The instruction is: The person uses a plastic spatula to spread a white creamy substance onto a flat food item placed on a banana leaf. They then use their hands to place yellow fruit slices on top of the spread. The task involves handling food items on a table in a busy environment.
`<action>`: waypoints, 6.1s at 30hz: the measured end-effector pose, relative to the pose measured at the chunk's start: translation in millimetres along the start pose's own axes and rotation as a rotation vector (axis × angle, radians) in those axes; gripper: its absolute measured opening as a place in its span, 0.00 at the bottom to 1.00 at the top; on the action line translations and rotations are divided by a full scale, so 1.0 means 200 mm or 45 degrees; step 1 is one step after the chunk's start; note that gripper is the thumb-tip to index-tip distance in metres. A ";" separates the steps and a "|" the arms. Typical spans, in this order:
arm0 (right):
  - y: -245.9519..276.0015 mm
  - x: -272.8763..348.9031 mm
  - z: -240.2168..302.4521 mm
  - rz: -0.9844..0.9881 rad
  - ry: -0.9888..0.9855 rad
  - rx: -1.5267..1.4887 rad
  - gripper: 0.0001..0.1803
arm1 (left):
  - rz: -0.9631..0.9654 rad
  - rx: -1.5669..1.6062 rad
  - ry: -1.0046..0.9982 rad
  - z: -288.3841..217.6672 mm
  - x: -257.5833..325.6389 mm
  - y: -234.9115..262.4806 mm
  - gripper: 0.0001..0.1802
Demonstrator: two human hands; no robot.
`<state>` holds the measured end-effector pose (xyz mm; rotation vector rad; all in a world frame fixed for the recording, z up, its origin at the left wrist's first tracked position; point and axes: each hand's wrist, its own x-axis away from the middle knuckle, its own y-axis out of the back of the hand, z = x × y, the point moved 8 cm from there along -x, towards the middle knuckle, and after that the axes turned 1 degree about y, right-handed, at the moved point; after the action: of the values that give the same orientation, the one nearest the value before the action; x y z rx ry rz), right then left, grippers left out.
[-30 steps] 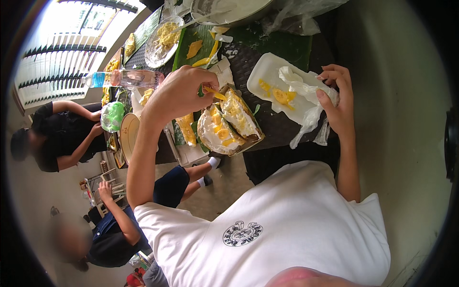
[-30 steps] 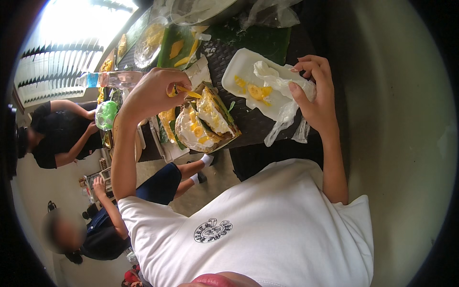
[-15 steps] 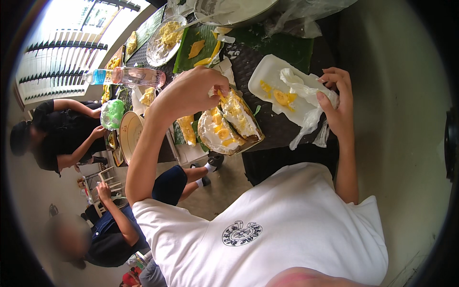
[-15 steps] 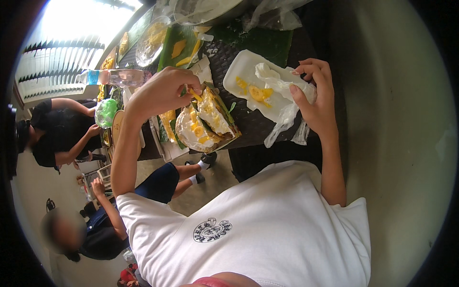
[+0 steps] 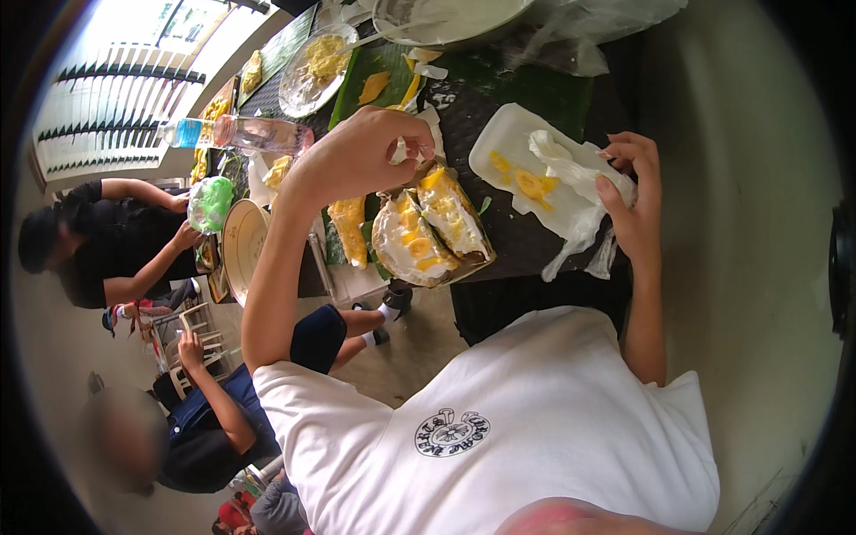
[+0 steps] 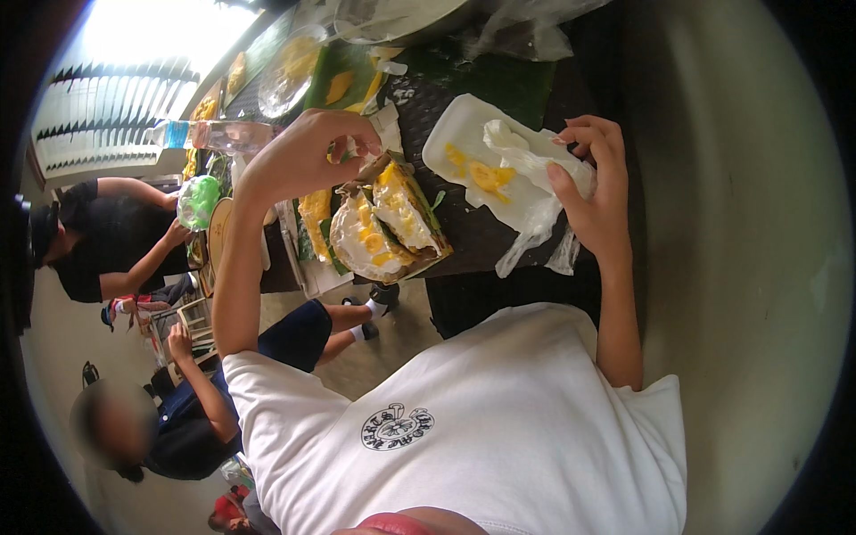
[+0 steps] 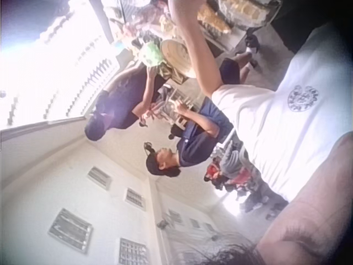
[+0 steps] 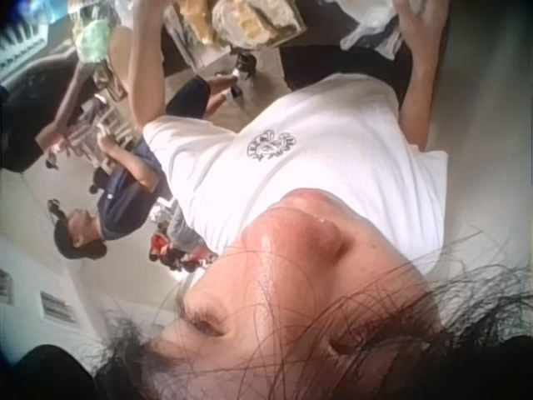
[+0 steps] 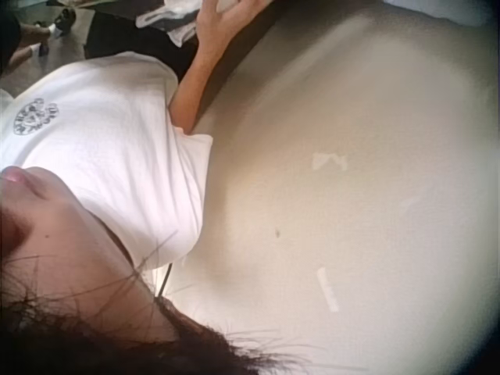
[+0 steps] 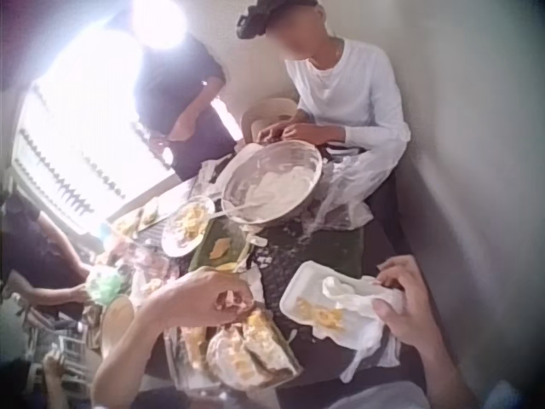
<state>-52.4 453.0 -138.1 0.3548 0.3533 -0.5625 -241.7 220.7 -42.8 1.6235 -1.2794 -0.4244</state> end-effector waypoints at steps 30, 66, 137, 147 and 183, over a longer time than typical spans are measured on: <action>0.00 0.01 -0.02 0.020 -0.025 -0.008 0.18 | -0.387 -0.332 0.312 0.66 -0.10 -0.01 0.23; 0.01 0.01 -0.02 -0.038 -0.116 -0.142 0.27 | -0.430 -0.394 0.364 0.65 -0.10 -0.01 0.12; -0.35 -0.20 0.59 0.453 0.168 -0.002 0.17 | -0.572 0.804 0.297 -0.14 0.29 0.05 0.15; -0.54 -0.24 0.55 0.708 0.121 0.050 0.13 | -0.698 0.889 0.207 -0.09 0.35 -0.01 0.20; -0.71 -0.27 0.56 1.236 0.298 0.085 0.15 | -0.563 1.068 0.029 -0.09 0.39 -0.06 0.10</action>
<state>-150.1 318.4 -48.8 0.6022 0.3420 0.4225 -191.7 159.2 -22.8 2.6303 -1.1338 -0.1166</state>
